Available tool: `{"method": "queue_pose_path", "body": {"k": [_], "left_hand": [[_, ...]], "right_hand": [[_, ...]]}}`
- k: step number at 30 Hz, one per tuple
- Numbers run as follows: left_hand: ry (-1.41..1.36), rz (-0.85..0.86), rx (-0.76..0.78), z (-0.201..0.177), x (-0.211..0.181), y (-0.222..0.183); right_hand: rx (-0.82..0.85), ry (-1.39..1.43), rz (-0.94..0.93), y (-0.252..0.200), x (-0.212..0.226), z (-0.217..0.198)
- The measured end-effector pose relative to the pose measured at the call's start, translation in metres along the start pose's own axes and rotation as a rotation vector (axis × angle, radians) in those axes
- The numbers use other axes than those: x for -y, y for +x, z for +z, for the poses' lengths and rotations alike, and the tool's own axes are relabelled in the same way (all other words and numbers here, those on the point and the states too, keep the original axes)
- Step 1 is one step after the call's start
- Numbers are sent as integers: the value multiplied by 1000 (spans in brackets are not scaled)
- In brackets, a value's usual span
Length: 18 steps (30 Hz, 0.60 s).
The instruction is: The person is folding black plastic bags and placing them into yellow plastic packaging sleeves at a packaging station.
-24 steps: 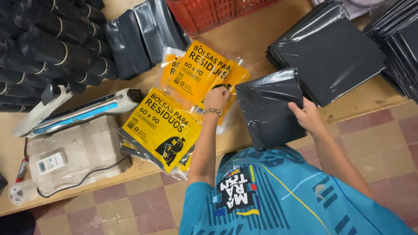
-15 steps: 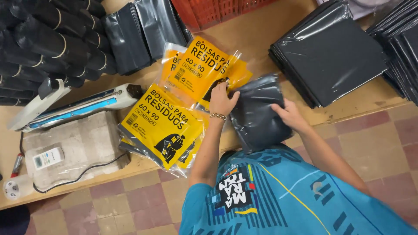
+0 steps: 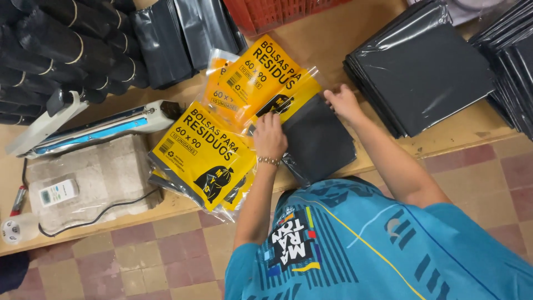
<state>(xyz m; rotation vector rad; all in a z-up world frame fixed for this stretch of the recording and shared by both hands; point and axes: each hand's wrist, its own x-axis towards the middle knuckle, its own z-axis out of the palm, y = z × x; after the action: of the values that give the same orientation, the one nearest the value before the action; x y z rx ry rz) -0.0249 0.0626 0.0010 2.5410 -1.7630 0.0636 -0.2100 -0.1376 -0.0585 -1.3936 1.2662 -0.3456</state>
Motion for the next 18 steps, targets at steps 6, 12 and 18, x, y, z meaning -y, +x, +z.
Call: {"method": "queue_pose_path", "body": {"k": [6, 12, 18], "left_hand": [[169, -266, 14, 54, 17, -35], [-54, -104, -8, 40, 8, -50], [-462, 127, 518, 3, -5, -127]], "right_hand": [[107, -42, -45, 16, 2, -7], [193, -553, -157, -46, -2, -40], [493, -926, 56, -133, -18, -80]]}}
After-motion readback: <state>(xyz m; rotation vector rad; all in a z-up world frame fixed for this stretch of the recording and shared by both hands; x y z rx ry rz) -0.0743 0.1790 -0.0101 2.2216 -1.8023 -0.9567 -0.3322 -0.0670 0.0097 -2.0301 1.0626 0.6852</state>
